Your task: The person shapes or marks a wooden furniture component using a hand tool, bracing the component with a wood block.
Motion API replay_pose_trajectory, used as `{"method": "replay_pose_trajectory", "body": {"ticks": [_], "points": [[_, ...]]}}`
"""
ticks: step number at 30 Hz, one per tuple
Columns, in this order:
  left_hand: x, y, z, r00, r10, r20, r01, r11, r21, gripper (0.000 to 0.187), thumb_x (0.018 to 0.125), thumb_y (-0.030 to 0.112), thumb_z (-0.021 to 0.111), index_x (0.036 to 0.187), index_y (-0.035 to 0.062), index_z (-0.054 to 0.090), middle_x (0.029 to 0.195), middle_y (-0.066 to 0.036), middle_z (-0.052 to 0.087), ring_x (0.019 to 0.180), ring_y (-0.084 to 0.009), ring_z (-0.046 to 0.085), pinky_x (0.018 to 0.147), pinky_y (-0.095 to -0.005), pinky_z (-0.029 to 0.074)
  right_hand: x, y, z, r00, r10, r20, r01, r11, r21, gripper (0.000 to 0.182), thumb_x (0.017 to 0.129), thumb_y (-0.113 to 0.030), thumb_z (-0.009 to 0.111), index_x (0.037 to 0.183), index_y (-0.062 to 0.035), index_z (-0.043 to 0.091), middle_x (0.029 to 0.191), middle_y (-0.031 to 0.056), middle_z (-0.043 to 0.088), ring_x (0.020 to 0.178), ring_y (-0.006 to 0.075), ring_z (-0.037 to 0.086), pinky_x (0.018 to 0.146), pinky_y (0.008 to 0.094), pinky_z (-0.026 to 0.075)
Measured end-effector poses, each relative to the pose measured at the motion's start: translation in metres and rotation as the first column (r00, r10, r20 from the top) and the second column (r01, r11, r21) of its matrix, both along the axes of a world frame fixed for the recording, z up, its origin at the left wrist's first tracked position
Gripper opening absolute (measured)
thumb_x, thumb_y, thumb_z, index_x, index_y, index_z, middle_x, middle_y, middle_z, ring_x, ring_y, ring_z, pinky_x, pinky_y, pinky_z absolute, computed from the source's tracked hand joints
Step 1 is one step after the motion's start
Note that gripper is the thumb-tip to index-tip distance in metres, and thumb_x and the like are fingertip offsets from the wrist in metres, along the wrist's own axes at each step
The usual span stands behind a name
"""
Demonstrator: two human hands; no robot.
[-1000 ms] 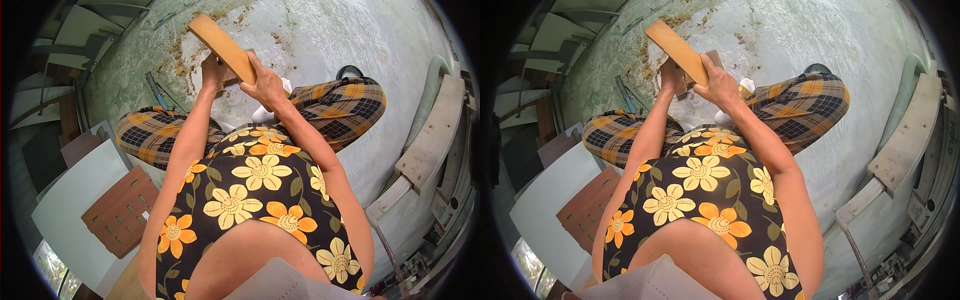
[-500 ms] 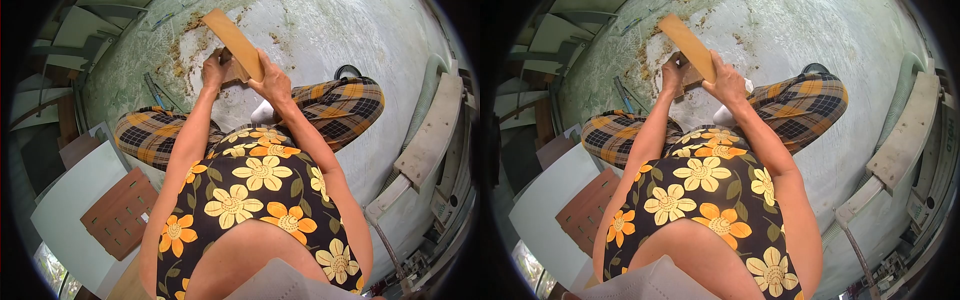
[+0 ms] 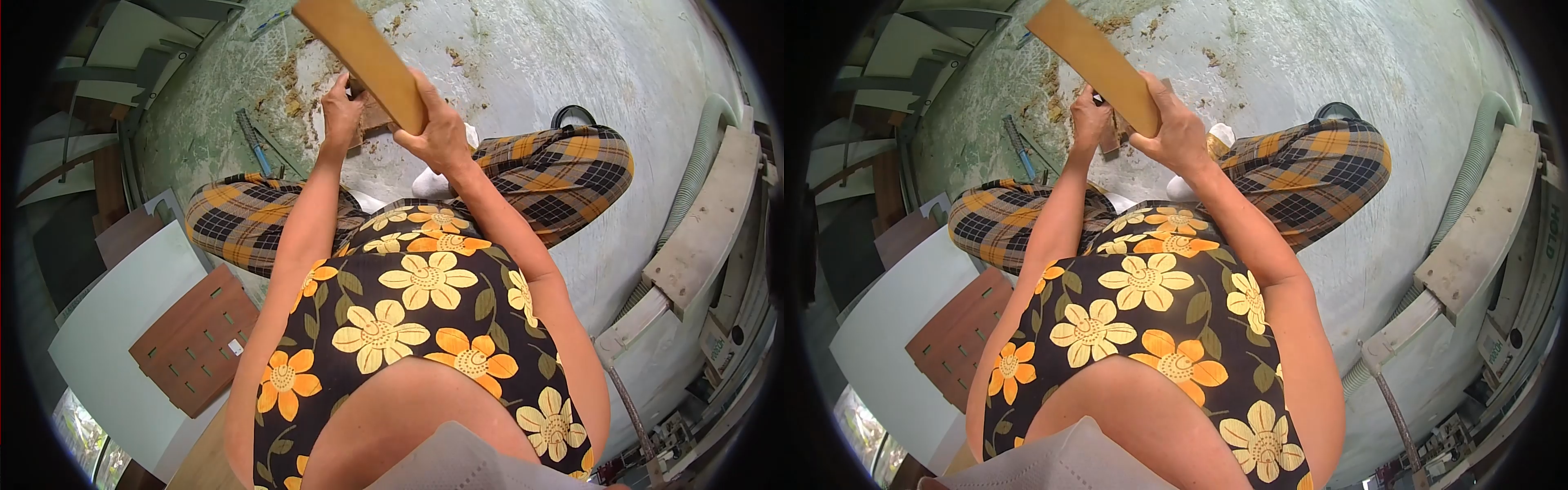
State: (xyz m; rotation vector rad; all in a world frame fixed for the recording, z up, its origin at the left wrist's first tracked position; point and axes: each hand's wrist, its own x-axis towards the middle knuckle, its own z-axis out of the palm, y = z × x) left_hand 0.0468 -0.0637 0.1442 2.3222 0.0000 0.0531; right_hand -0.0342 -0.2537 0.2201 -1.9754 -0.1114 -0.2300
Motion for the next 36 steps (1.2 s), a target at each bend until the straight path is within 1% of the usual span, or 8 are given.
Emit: {"method": "replay_pose_trajectory", "body": {"ticks": [3, 6, 9, 12, 16, 19, 30, 36], "points": [[-0.001, -0.004, -0.002, 1.0, 0.018, -0.001, -0.018, 0.998, -0.055, 0.03, 0.076, 0.008, 0.077, 0.101, 0.0021, 0.063, 0.08, -0.012, 0.069, 0.072, -0.0184, 0.068, 0.064, -0.0315, 0.052, 0.0, 0.003, -0.014, 0.944, 0.027, -0.327, -0.123, 0.953, -0.276, 0.081, 0.068, -0.02, 0.07, 0.142, -0.0203, 0.037, 0.102, 0.0225, 0.066, 0.086, 0.0395, 0.067, 0.077, 0.043, 0.055], [0.0, 0.001, -0.008, 1.0, -0.008, -0.02, 0.008, 0.999, -0.033, 0.026, 0.076, 0.006, 0.076, 0.098, 0.0021, 0.062, 0.077, -0.011, 0.068, 0.068, -0.0185, 0.065, 0.065, -0.0321, 0.051, 0.0, 0.0, -0.007, 0.962, 0.009, -0.271, -0.083, 0.962, -0.262, 0.079, 0.069, -0.022, 0.069, 0.142, -0.0212, 0.038, 0.1, 0.0228, 0.067, 0.087, 0.0391, 0.067, 0.077, 0.0446, 0.055], [-0.003, 0.0, -0.006, 0.99, -0.064, 0.124, 0.067, 0.997, -0.023, 0.025, 0.076, 0.004, 0.075, 0.097, 0.0019, 0.062, 0.078, -0.01, 0.068, 0.069, -0.0194, 0.065, 0.066, -0.0332, 0.051, -0.002, -0.001, 0.004, 0.984, 0.019, -0.178, -0.041, 0.992, -0.117, 0.081, 0.068, -0.02, 0.069, 0.142, -0.0206, 0.037, 0.099, 0.0227, 0.067, 0.086, 0.038, 0.068, 0.077, 0.044, 0.055], [-0.006, -0.005, 0.006, 1.0, 0.003, 0.018, -0.001, 0.997, -0.079, 0.026, 0.075, 0.001, 0.075, 0.097, 0.0012, 0.061, 0.08, -0.011, 0.069, 0.073, -0.022, 0.068, 0.068, -0.0347, 0.052, -0.002, 0.001, 0.002, 0.998, 0.04, -0.048, -0.04, 0.999, 0.002, 0.081, 0.065, -0.021, 0.071, 0.14, -0.0195, 0.04, 0.105, 0.0199, 0.066, 0.091, 0.0392, 0.066, 0.078, 0.0454, 0.055], [-0.012, -0.009, 0.027, 0.996, -0.023, 0.091, 0.038, 0.984, -0.173, 0.024, 0.077, 0.001, 0.073, 0.098, 0.0012, 0.061, 0.078, -0.011, 0.068, 0.071, -0.0207, 0.067, 0.066, -0.0344, 0.052, -0.003, 0.002, -0.003, 0.988, 0.074, -0.138, -0.08, 0.996, -0.039, 0.082, 0.065, -0.02, 0.071, 0.141, -0.019, 0.039, 0.108, 0.0197, 0.066, 0.092, 0.0383, 0.066, 0.08, 0.0441, 0.055], [-0.01, -0.002, 0.022, 0.993, -0.041, 0.111, 0.052, 0.994, -0.093, 0.023, 0.078, 0.002, 0.073, 0.098, 0.0012, 0.062, 0.078, -0.012, 0.067, 0.069, -0.0197, 0.066, 0.064, -0.0341, 0.051, -0.003, 0.003, -0.003, 0.984, 0.083, -0.159, -0.089, 0.995, -0.035, 0.082, 0.065, -0.02, 0.07, 0.141, -0.0194, 0.039, 0.108, 0.0195, 0.066, 0.093, 0.0378, 0.066, 0.08, 0.0437, 0.055], [-0.013, 0.002, 0.012, 0.999, -0.014, 0.046, 0.02, 0.99, -0.137, 0.026, 0.077, 0.002, 0.075, 0.098, 0.0003, 0.06, 0.077, -0.011, 0.065, 0.069, -0.0185, 0.062, 0.066, -0.0326, 0.05, -0.003, 0.001, 0.002, 0.986, 0.072, -0.149, -0.068, 0.997, 0.028, 0.083, 0.065, -0.02, 0.071, 0.141, -0.0176, 0.039, 0.106, 0.0193, 0.067, 0.093, 0.0378, 0.067, 0.079, 0.0439, 0.055], [-0.011, 0.001, 0.013, 0.999, 0.006, -0.04, -0.006, 1.0, -0.004, 0.03, 0.076, 0.004, 0.076, 0.101, 0.0007, 0.061, 0.083, -0.011, 0.069, 0.073, -0.0182, 0.066, 0.069, -0.0338, 0.052, -0.005, 0.002, 0.004, 0.995, 0.057, 0.077, -0.06, 0.997, 0.047, 0.083, 0.065, -0.019, 0.073, 0.141, -0.0217, 0.039, 0.107, 0.0206, 0.066, 0.092, 0.039, 0.066, 0.076, 0.0456, 0.055]]}}
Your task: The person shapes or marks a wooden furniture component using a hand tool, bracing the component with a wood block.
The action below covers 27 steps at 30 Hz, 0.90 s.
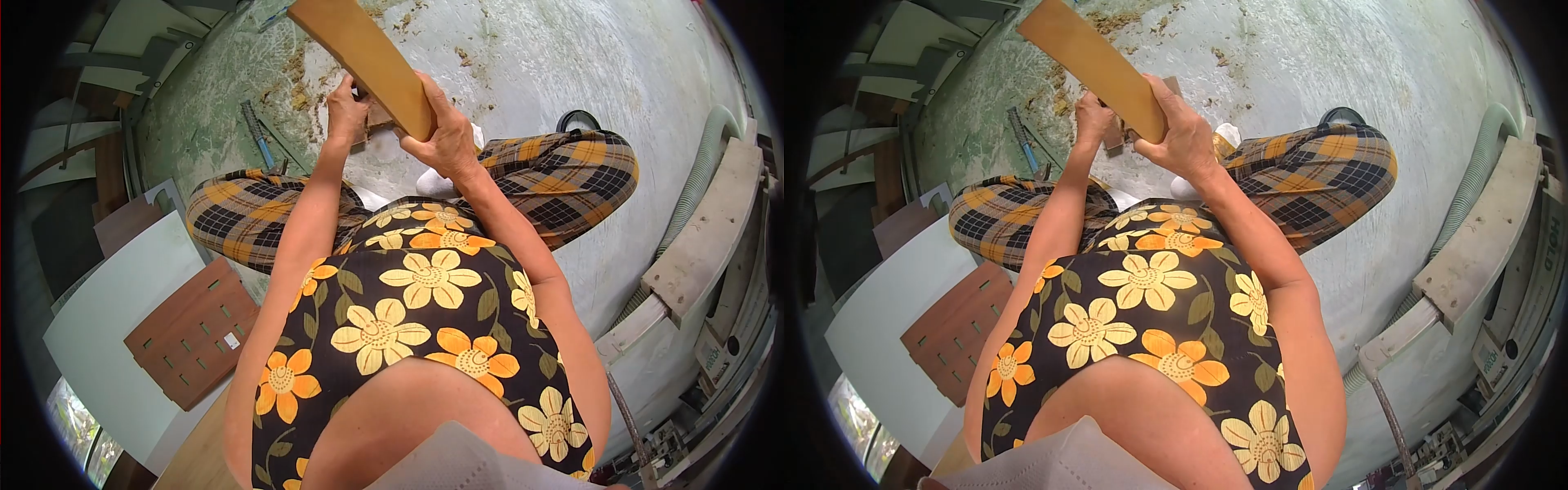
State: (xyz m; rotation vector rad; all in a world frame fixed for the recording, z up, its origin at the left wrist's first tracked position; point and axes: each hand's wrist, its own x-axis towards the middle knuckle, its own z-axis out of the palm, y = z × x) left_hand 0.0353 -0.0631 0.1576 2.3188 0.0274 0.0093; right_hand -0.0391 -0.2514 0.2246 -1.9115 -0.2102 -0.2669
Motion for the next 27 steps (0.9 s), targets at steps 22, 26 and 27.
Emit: {"method": "replay_pose_trajectory", "body": {"ticks": [22, 26, 27], "points": [[0.0, -0.012, -0.021, 0.988, -0.156, -0.011, 0.157, 0.987, 0.033, 0.032, 0.077, 0.015, 0.076, 0.102, 0.002, 0.062, 0.091, -0.017, 0.069, 0.08, -0.0318, 0.068, 0.071, -0.0415, 0.052, -0.004, -0.008, -0.008, 0.921, -0.114, -0.372, -0.05, 0.914, -0.403, 0.082, 0.067, -0.022, 0.073, 0.142, -0.0242, 0.038, 0.104, 0.0197, 0.066, 0.091, 0.0371, 0.067, 0.077, 0.0459, 0.055], [0.001, -0.006, -0.027, 0.967, -0.237, 0.095, 0.239, 0.971, -0.009, 0.032, 0.077, 0.014, 0.075, 0.104, 0.0028, 0.062, 0.089, -0.016, 0.069, 0.079, -0.0331, 0.067, 0.07, -0.042, 0.053, -0.006, -0.003, -0.018, 0.955, -0.124, -0.269, 0.028, 0.942, -0.334, 0.082, 0.067, -0.023, 0.072, 0.142, -0.025, 0.038, 0.1, 0.0193, 0.067, 0.089, 0.0382, 0.067, 0.076, 0.0469, 0.054], [0.0, -0.006, -0.026, 0.977, -0.211, 0.014, 0.211, 0.977, 0.04, 0.032, 0.077, 0.014, 0.075, 0.104, 0.0028, 0.062, 0.089, -0.016, 0.068, 0.08, -0.0332, 0.067, 0.071, -0.042, 0.053, -0.006, -0.003, -0.019, 0.959, -0.127, -0.254, 0.031, 0.936, -0.351, 0.082, 0.068, -0.024, 0.072, 0.142, -0.0252, 0.038, 0.1, 0.0193, 0.067, 0.088, 0.0385, 0.067, 0.076, 0.047, 0.054]]}}
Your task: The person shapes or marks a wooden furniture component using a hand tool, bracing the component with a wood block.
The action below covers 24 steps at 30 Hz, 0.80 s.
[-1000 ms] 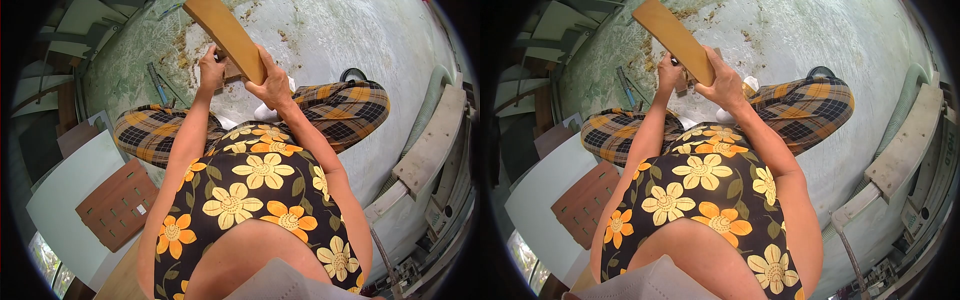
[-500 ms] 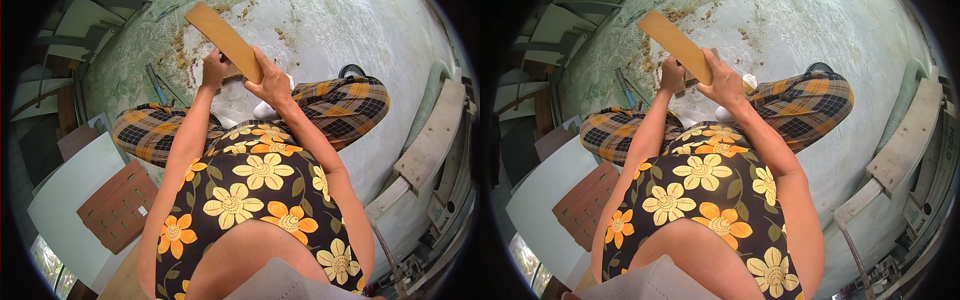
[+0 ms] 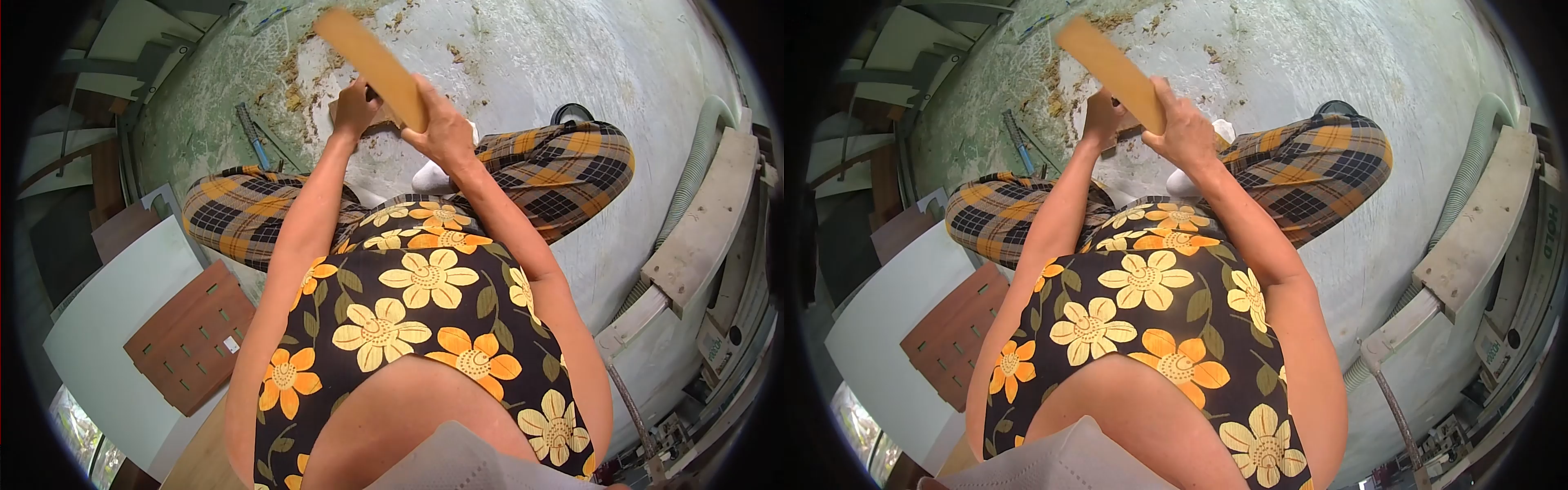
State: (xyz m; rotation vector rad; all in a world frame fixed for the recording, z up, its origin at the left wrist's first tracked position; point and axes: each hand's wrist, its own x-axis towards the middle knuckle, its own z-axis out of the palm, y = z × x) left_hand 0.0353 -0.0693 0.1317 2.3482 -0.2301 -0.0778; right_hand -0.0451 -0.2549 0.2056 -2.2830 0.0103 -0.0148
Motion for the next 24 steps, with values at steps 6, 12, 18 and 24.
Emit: {"method": "replay_pose_trajectory", "body": {"ticks": [6, 12, 18, 24], "points": [[0.009, 0.013, 0.011, 0.973, 0.228, 0.024, -0.227, 0.973, -0.043, 0.035, 0.076, 0.013, 0.075, 0.108, 0.0057, 0.062, 0.093, -0.019, 0.069, 0.088, -0.0344, 0.068, 0.075, -0.0395, 0.053, 0.007, -0.01, -0.004, 0.993, -0.084, -0.085, 0.078, 0.994, -0.074, 0.082, 0.069, -0.027, 0.072, 0.142, -0.0225, 0.036, 0.095, 0.0218, 0.066, 0.084, 0.041, 0.066, 0.072, 0.0489, 0.054], [0.023, 0.044, 0.024, 0.911, 0.348, 0.221, -0.33, 0.937, -0.117, 0.032, 0.076, 0.019, 0.078, 0.1, 0.005, 0.064, 0.085, -0.008, 0.071, 0.076, -0.0185, 0.068, 0.07, -0.0324, 0.053, 0.015, -0.024, -0.003, 0.973, -0.205, -0.104, 0.215, 0.971, 0.107, 0.081, 0.071, -0.028, 0.068, 0.143, -0.0185, 0.033, 0.103, 0.0231, 0.066, 0.09, 0.0417, 0.066, 0.081, 0.0482, 0.053], [0.015, 0.05, 0.008, 0.963, 0.261, 0.067, -0.25, 0.957, -0.146, 0.031, 0.077, 0.019, 0.076, 0.102, 0.0046, 0.065, 0.087, -0.005, 0.07, 0.078, -0.0131, 0.065, 0.071, -0.0308, 0.052, 0.018, -0.017, -0.017, 0.97, -0.218, -0.105, 0.239, 0.929, 0.283, 0.075, 0.07, -0.03, 0.068, 0.139, -0.0162, 0.041, 0.109, 0.0179, 0.066, 0.097, 0.0361, 0.066, 0.085, 0.0424, 0.052], [0.016, 0.055, 0.002, 0.944, 0.309, 0.112, -0.295, 0.947, -0.126, 0.034, 0.078, 0.021, 0.076, 0.106, 0.004, 0.064, 0.087, -0.007, 0.07, 0.077, -0.0158, 0.065, 0.071, -0.0307, 0.052, 0.02, -0.015, -0.031, 0.969, -0.202, -0.143, 0.24, 0.907, 0.347, 0.074, 0.07, -0.03, 0.071, 0.136, -0.0107, 0.044, 0.115, 0.0163, 0.064, 0.102, 0.0307, 0.064, 0.089, 0.0386, 0.049]]}}
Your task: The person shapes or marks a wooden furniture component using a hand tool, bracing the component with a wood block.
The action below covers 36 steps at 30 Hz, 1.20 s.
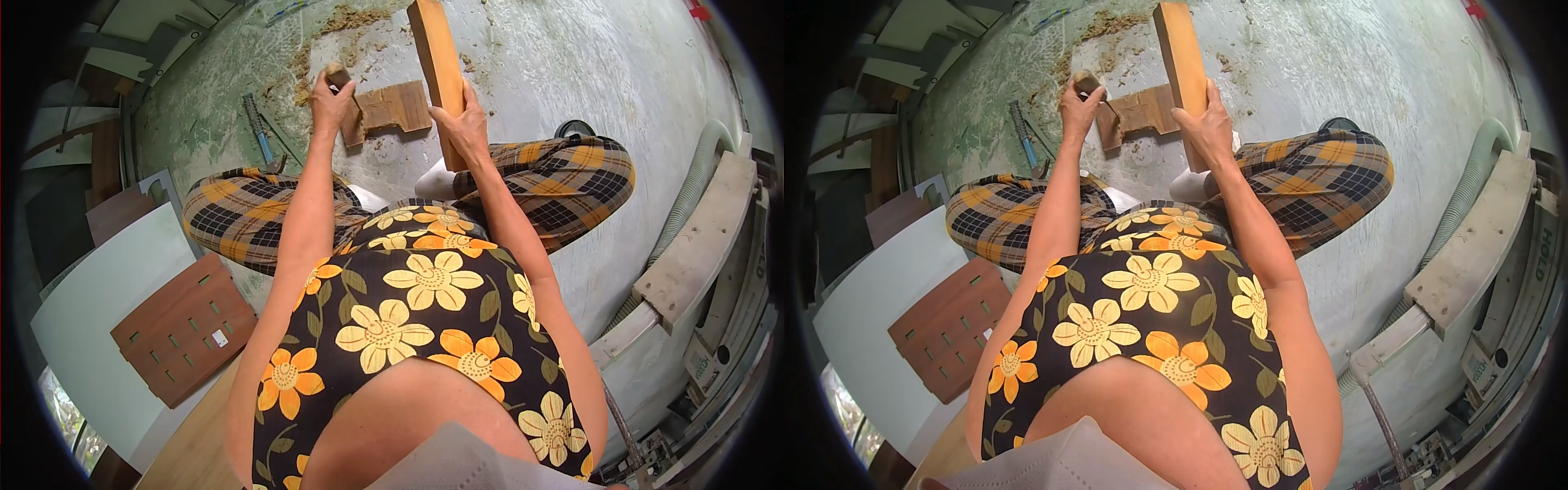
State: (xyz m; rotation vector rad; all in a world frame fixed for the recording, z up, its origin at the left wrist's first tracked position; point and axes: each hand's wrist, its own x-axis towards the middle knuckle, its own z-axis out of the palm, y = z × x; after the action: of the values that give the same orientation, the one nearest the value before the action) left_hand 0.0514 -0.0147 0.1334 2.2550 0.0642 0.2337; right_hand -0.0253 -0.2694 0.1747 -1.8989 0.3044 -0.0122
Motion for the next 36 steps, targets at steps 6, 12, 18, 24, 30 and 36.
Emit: {"method": "replay_pose_trajectory", "body": {"ticks": [6, 12, 18, 24, 30, 36], "points": [[0.005, 0.015, -0.002, 0.995, 0.102, 0.021, -0.097, 0.984, -0.15, 0.031, 0.077, 0.019, 0.077, 0.1, 0.004, 0.062, 0.086, -0.01, 0.07, 0.077, -0.0229, 0.068, 0.07, -0.0345, 0.053, 0.001, 0.001, -0.001, 0.999, 0.03, -0.038, -0.03, 1.0, -0.008, 0.076, 0.07, -0.031, 0.071, 0.137, -0.0093, 0.043, 0.117, 0.0169, 0.063, 0.102, 0.0315, 0.064, 0.089, 0.039, 0.05], [-0.002, 0.01, -0.015, 0.995, 0.069, 0.076, -0.061, 0.992, -0.109, 0.028, 0.08, 0.019, 0.076, 0.098, 0.0029, 0.062, 0.084, -0.007, 0.07, 0.071, -0.0159, 0.067, 0.063, -0.0299, 0.053, 0.002, 0.006, -0.004, 0.997, 0.074, -0.023, -0.075, 0.996, -0.044, 0.079, 0.069, -0.031, 0.071, 0.14, -0.0093, 0.041, 0.118, 0.0188, 0.063, 0.104, 0.0327, 0.064, 0.09, 0.0394, 0.05], [-0.007, 0.011, -0.009, 0.995, 0.094, 0.018, -0.093, 0.995, -0.044, 0.03, 0.08, 0.021, 0.076, 0.1, 0.0023, 0.062, 0.086, -0.009, 0.07, 0.078, -0.0199, 0.069, 0.069, -0.0343, 0.054, 0.0, 0.008, -0.005, 0.996, 0.089, -0.027, -0.091, 0.994, -0.056, 0.08, 0.069, -0.031, 0.071, 0.14, -0.0083, 0.041, 0.119, 0.0198, 0.063, 0.105, 0.0331, 0.064, 0.091, 0.0395, 0.05], [-0.009, 0.027, -0.019, 0.985, 0.167, 0.036, -0.167, 0.986, 0.004, 0.029, 0.08, 0.017, 0.076, 0.098, -0.0002, 0.061, 0.085, -0.01, 0.07, 0.07, -0.0186, 0.069, 0.059, -0.0317, 0.057, 0.001, 0.006, -0.006, 0.993, 0.105, -0.048, -0.107, 0.992, -0.061, 0.078, 0.069, -0.031, 0.071, 0.138, -0.0079, 0.043, 0.118, 0.019, 0.063, 0.104, 0.0328, 0.064, 0.091, 0.0391, 0.05], [-0.014, 0.012, 0.002, 0.985, 0.168, -0.044, -0.174, 0.96, -0.219, 0.031, 0.08, 0.015, 0.077, 0.1, -0.0003, 0.06, 0.084, -0.009, 0.069, 0.067, -0.0159, 0.068, 0.055, -0.0288, 0.057, 0.001, 0.01, -0.004, 0.993, 0.119, -0.015, -0.12, 0.99, -0.073, 0.079, 0.069, -0.031, 0.072, 0.138, -0.0057, 0.043, 0.119, 0.0194, 0.063, 0.106, 0.0331, 0.064, 0.092, 0.039, 0.049], [-0.005, 0.005, -0.01, 0.981, 0.176, 0.085, -0.173, 0.984, -0.048, 0.037, 0.077, 0.02, 0.081, 0.101, 0.0021, 0.06, 0.083, -0.008, 0.069, 0.072, -0.0172, 0.069, 0.061, -0.0312, 0.055, -0.001, 0.013, -0.004, 0.99, 0.142, 0.002, -0.142, 0.987, -0.078, 0.083, 0.07, -0.03, 0.072, 0.14, -0.0002, 0.04, 0.122, 0.0225, 0.06, 0.108, 0.0343, 0.063, 0.093, 0.0383, 0.049]]}}
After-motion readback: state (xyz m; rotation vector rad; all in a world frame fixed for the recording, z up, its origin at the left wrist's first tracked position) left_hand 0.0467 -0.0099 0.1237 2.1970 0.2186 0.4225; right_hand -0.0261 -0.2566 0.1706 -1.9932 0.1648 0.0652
